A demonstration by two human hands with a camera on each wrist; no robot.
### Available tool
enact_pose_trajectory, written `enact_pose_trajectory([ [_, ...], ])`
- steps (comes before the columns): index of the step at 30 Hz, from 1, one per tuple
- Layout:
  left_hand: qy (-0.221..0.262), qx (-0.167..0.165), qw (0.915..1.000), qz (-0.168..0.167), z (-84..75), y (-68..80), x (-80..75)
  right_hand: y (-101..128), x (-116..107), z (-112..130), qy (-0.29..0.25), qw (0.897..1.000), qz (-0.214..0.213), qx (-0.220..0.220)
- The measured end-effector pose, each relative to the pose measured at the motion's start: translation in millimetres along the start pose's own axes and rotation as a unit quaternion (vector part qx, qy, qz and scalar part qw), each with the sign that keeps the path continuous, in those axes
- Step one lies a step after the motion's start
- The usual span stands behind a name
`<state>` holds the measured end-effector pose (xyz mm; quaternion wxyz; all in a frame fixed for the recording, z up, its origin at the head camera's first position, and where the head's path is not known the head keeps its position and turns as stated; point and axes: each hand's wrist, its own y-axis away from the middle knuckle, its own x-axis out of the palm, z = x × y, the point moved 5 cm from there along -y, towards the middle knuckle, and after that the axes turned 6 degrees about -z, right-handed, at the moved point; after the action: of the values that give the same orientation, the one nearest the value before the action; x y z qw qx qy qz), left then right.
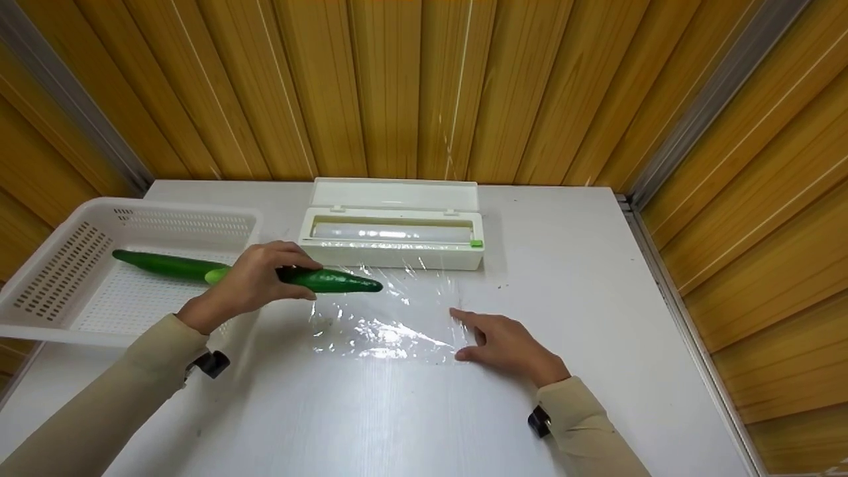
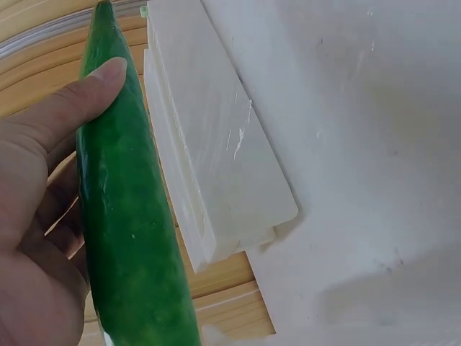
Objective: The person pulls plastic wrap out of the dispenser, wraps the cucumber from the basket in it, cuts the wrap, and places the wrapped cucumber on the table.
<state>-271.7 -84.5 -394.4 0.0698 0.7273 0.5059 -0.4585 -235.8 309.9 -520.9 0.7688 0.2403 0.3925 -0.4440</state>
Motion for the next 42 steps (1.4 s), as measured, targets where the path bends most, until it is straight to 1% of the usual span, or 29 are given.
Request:
enact_pose_trajectory([
  [4, -0.006, 0.004, 0.9999, 0.013, -4.8, -4.2, 12.0, 0.1, 0.0, -0.3, 0.000, 1.000, 0.000, 0.004],
  [12, -0.016, 0.025, 0.9991, 0.031, -11.1, -11.9, 34.5, -0.9, 0.9, -1.4, -0.004, 1.000, 0.007, 0.012],
  [20, -0.002, 0.041, 0.9981, 0.047, -21.6, -21.0, 54.5, 0.5, 0.3, -1.7, -0.004, 1.000, 0.001, -0.008],
  [27, -0.008, 0.041, 0.9974, 0.059, -28.0, -28.6, 73.9, 0.3, -0.3, -0.7, 0.002, 1.000, -0.001, -0.009],
  [36, 0.006, 0.020, 0.9971, 0.073, -28.0, -34.1, 100.5, 0.7, 1.5, -2.4, 0.009, 1.000, 0.004, 0.007],
  [39, -0.001, 0.019, 0.9965, 0.081, -28.3, -35.9, 107.9, 0.5, 1.3, -1.9, 0.007, 1.000, 0.007, 0.009],
  [42, -0.011, 0.024, 0.9961, 0.085, -29.4, -38.7, 113.5, -0.2, 0.2, -0.8, 0.007, 1.000, 0.007, 0.009],
])
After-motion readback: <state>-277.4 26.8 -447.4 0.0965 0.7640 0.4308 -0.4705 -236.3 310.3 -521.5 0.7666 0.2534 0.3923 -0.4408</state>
